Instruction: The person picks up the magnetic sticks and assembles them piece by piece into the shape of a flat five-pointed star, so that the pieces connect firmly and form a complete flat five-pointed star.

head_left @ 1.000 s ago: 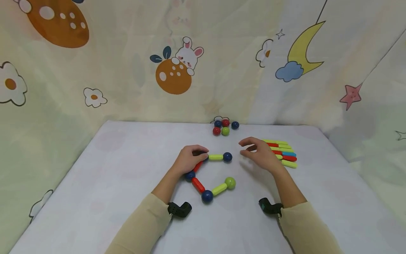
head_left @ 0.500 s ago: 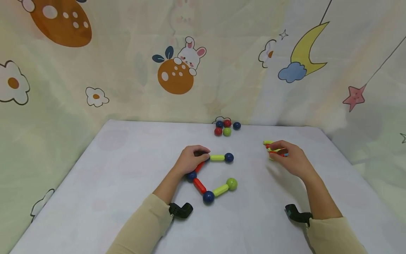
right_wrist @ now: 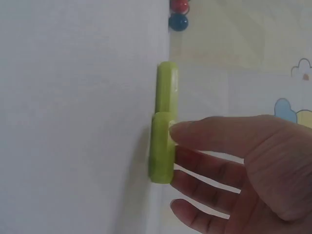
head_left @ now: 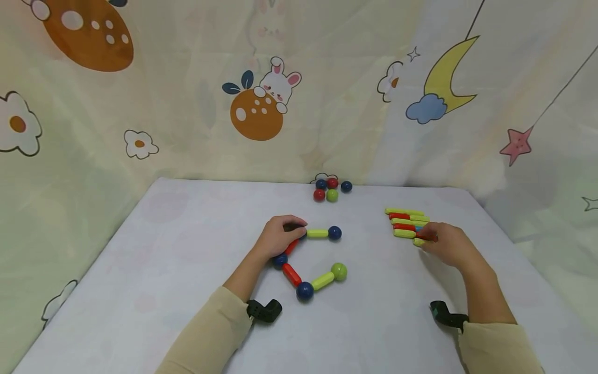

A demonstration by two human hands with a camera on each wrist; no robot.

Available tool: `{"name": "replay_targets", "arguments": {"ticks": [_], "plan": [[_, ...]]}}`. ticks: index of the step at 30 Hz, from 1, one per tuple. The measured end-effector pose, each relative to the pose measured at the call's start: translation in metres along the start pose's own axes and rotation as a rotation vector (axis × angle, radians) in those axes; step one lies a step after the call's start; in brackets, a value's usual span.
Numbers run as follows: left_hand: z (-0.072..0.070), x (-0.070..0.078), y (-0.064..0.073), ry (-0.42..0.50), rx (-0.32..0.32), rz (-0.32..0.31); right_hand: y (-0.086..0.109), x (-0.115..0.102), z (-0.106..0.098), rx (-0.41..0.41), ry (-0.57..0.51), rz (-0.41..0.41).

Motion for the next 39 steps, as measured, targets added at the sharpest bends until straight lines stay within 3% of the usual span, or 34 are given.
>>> {"name": "replay_targets", "arguments": {"ticks": [11, 22, 31, 39], "plan": [[0.001, 0.000, 0.001, 0.001, -0.008, 0.011, 0.000, 0.003, 0.005, -0.050, 0.005, 0.013], [-0.001, 0.000, 0.003, -0.002, -0.006, 0.000, 0.004, -0.037, 0.009, 0.030, -0.128, -0.079], [-0.002, -0.001, 0.003, 0.005, -0.006, 0.007, -0.002, -0.071, 0.033, -0.033, -0.220, -0.127], [-0.002, 0.001, 0.002, -0.003, -0.006, 0.017, -0.010, -0.096, 0.049, -0.070, -0.231, -0.132]]}}
Point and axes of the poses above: each hand's wrist, its own y-axis away from the middle knuckle, its own z-axis out of the palm, x = y × z, the point moved 7 cm from there along -y, towards the middle knuckle, and after that the axes turned 2 degrees about -y, right-handed, at the moved point
